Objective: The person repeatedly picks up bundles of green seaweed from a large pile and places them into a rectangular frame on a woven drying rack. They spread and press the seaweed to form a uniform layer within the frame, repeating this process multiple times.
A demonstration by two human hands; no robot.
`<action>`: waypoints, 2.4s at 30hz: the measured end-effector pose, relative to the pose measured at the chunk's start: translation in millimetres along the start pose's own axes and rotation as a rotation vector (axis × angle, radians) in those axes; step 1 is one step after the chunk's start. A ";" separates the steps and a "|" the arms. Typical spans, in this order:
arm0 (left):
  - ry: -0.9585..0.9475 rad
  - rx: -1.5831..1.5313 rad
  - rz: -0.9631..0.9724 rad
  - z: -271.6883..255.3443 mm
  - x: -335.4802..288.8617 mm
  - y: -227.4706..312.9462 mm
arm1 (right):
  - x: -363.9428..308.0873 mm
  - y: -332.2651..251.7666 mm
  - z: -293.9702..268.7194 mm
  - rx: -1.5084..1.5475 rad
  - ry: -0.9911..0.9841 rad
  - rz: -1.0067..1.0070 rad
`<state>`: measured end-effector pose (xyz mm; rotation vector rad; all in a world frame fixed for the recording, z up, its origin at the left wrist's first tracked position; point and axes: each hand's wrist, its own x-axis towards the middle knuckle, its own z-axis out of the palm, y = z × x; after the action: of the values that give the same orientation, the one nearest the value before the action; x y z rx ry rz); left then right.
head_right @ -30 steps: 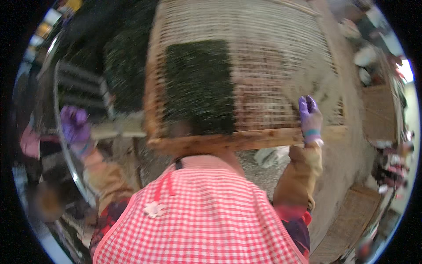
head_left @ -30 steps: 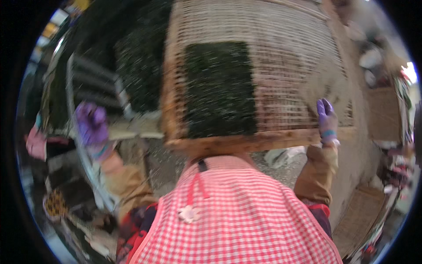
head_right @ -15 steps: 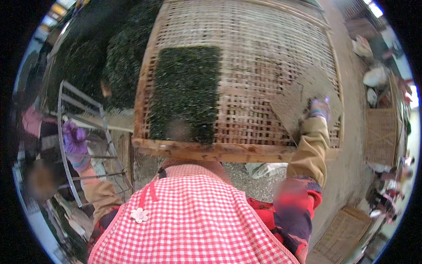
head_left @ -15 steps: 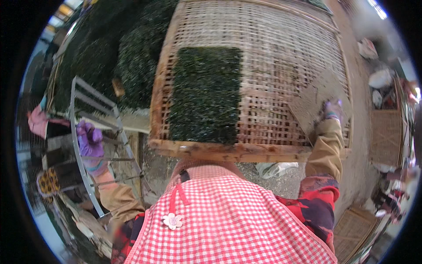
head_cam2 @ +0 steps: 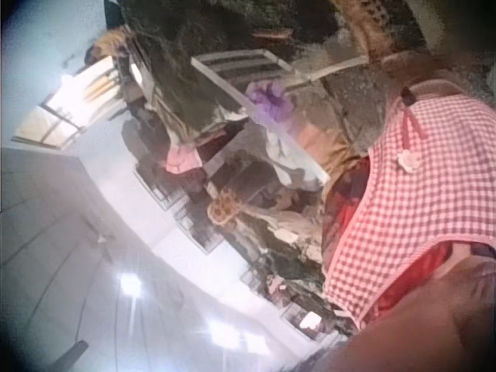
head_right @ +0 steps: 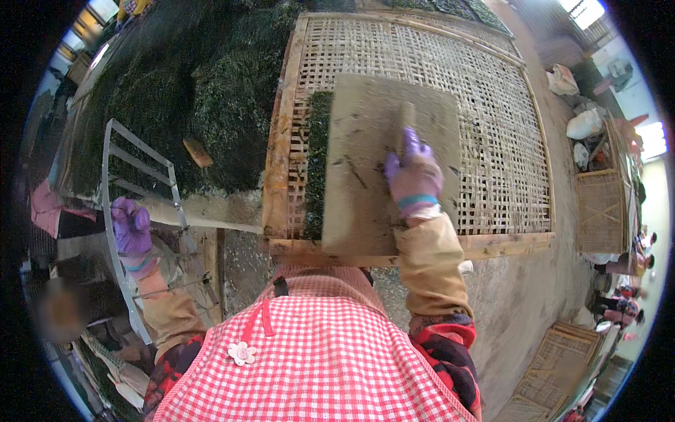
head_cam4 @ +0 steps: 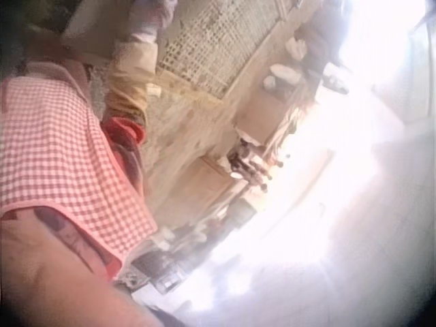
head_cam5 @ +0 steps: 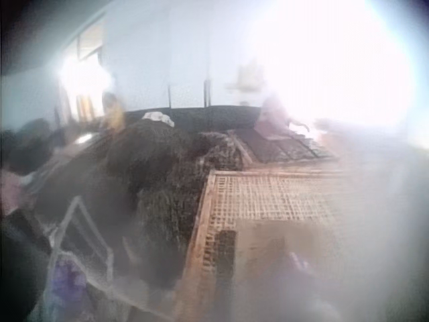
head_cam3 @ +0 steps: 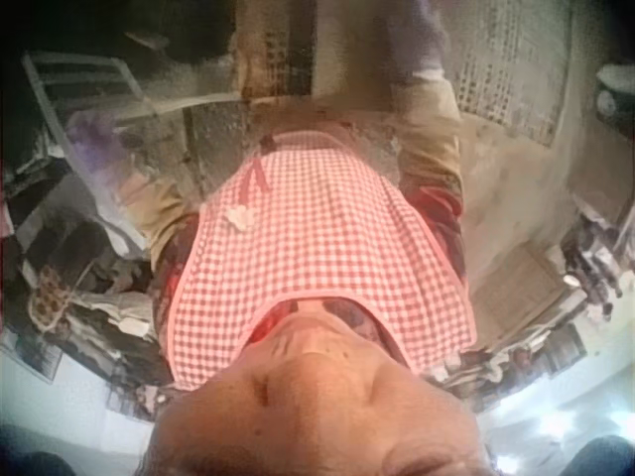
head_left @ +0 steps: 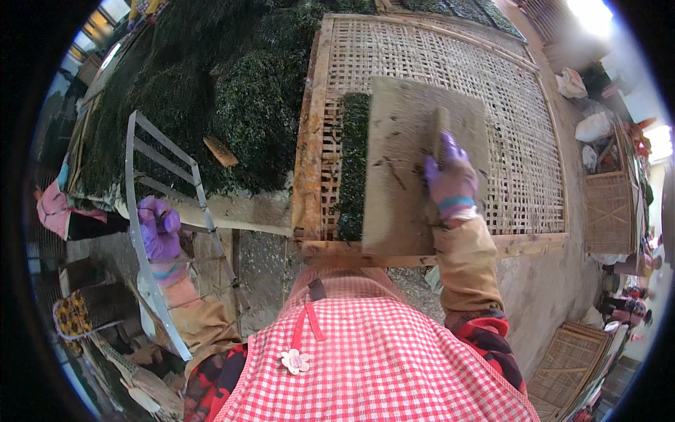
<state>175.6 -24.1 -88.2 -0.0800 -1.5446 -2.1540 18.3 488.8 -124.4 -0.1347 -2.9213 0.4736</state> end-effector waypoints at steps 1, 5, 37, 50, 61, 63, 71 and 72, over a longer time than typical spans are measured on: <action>-0.016 0.015 -0.007 -6.8 7.3 0.9 | 2.2 -17.6 5.3 -0.033 -0.021 -0.025; -0.035 0.113 0.000 -17.1 20.3 14.0 | 2.3 -72.5 33.0 -0.067 -0.084 -0.043; -0.084 1.843 -0.286 421.1 -24.4 -228.9 | -92.7 350.9 -74.4 1.612 -0.561 0.708; 0.042 1.705 -0.189 370.4 -5.7 -250.2 | -89.9 372.5 -15.7 1.566 -0.456 1.039; -0.051 1.780 -0.260 378.5 -10.9 -279.4 | -87.0 366.5 -15.4 1.463 -0.382 0.992; -0.042 1.749 -0.322 376.8 -16.4 -270.4 | -92.0 366.6 -14.3 1.460 -0.385 0.990; -0.039 1.724 -0.195 361.3 -15.8 -284.3 | -96.5 365.1 -22.6 1.406 -0.366 0.934; -0.030 1.704 -0.216 364.6 -15.1 -283.3 | -95.0 359.3 -28.1 1.412 -0.341 0.912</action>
<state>-11.8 380.2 -210.2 0.6105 -2.8624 -0.3341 138.5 825.8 -228.7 -1.1788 -1.8422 2.5930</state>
